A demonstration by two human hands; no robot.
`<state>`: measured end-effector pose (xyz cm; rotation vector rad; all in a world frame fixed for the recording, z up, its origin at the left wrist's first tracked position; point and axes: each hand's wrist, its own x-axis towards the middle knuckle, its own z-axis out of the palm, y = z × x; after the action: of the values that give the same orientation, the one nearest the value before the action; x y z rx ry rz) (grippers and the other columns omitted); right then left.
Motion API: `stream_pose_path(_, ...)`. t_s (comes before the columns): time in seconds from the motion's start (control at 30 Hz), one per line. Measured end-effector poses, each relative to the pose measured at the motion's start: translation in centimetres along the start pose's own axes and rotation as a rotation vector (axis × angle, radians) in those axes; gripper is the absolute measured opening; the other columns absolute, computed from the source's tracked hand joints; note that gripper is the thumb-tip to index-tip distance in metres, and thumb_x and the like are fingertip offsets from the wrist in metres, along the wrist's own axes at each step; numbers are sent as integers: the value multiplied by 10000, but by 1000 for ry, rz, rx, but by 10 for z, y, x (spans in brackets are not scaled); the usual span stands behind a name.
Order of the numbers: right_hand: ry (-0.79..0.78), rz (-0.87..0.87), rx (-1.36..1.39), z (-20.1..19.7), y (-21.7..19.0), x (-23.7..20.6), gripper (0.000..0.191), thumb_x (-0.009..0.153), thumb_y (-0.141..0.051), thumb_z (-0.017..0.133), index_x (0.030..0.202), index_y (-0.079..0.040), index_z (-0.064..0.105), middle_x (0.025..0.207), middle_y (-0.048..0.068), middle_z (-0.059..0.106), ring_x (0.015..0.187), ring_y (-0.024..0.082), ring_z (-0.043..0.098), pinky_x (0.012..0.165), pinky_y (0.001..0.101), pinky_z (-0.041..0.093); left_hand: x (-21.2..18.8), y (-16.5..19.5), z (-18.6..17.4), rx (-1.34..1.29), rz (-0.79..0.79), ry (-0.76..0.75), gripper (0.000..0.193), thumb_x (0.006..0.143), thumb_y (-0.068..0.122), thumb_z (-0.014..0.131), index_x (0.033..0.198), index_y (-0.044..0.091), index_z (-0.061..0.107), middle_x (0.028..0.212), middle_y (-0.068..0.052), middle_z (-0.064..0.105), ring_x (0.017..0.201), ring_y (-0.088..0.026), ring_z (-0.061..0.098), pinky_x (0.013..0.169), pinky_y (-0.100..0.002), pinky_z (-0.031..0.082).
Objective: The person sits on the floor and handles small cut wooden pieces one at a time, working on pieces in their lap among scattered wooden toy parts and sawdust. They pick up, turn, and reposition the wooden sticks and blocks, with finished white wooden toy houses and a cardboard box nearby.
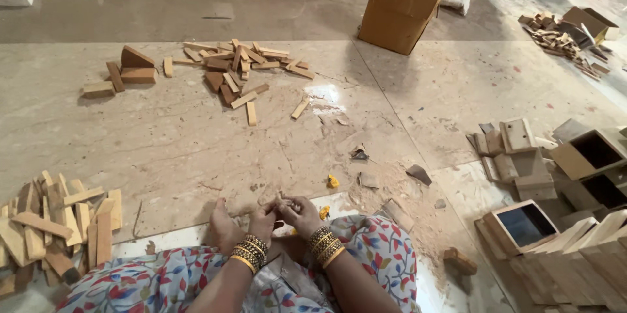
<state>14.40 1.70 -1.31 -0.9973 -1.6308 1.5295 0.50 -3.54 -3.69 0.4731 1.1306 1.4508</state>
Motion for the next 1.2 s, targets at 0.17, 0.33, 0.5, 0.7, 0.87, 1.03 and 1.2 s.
stream_pose_path(0.17, -1, -130, -145, 12, 2, -11, 288, 957, -182, 689, 1169, 3, 753, 1072, 51, 722, 914, 119, 693, 811, 270, 589, 2, -1, -3, 34, 95, 83, 272, 1019, 222, 584, 1107, 9, 729, 663, -11, 594, 508, -103, 505, 440, -287, 398)
stream_pose_path(0.33, 128, -66, -179, 13, 0, -5, 254, 904, -150, 723, 1119, -21, 765, 1044, 97, 746, 896, 165, 750, 800, 307, 627, -4, 5, 0, 11, -14, 50, 267, 1009, 331, 594, 1134, 161, 758, 568, 66, 471, 413, -55, 357, 361, -250, 240)
stream_pose_path(0.5, 185, 16, -180, 17, 7, -15, 243, 937, -191, 749, 1151, -76, 748, 1026, 88, 785, 874, 158, 758, 786, 302, 628, 3, -7, -7, 32, -82, 51, 295, 1071, 367, 542, 1154, 133, 703, 545, 48, 422, 398, -69, 350, 336, -248, 251)
stream_pose_path(0.7, 164, -195, -359, 18, 11, -23, 188, 903, -119, 753, 1073, -41, 768, 951, 57, 727, 824, 127, 705, 738, 296, 586, 5, -15, -9, -20, 200, 14, 268, 1082, 210, 492, 1146, 50, 696, 945, 34, 726, 690, -28, 587, 531, -187, 459)
stream_pose_path(0.87, 260, 22, 129, 14, -4, -10, 136, 923, -151, 725, 1032, -70, 738, 893, 73, 747, 743, 146, 714, 677, 328, 625, -11, -10, -9, -38, 54, -90, 256, 1085, 284, 554, 1090, 85, 715, 675, 62, 532, 473, -27, 378, 376, -183, 279)
stream_pose_path(1.03, 169, -201, -388, 26, -9, -37, 138, 916, -156, 749, 997, -48, 780, 941, 68, 743, 775, 120, 696, 689, 282, 585, 3, -16, -9, -91, 213, -39, 266, 1136, 268, 566, 1124, 46, 712, 787, 45, 629, 607, -19, 507, 524, -196, 408)
stream_pose_path(1.2, 327, -203, -331, 25, -11, -27, 168, 909, -185, 770, 1004, -46, 780, 888, 52, 755, 739, 110, 683, 669, 269, 565, -6, -12, -7, -82, 68, -18, 231, 1061, 253, 557, 1104, 100, 724, 716, 70, 610, 511, -18, 421, 449, -191, 327)
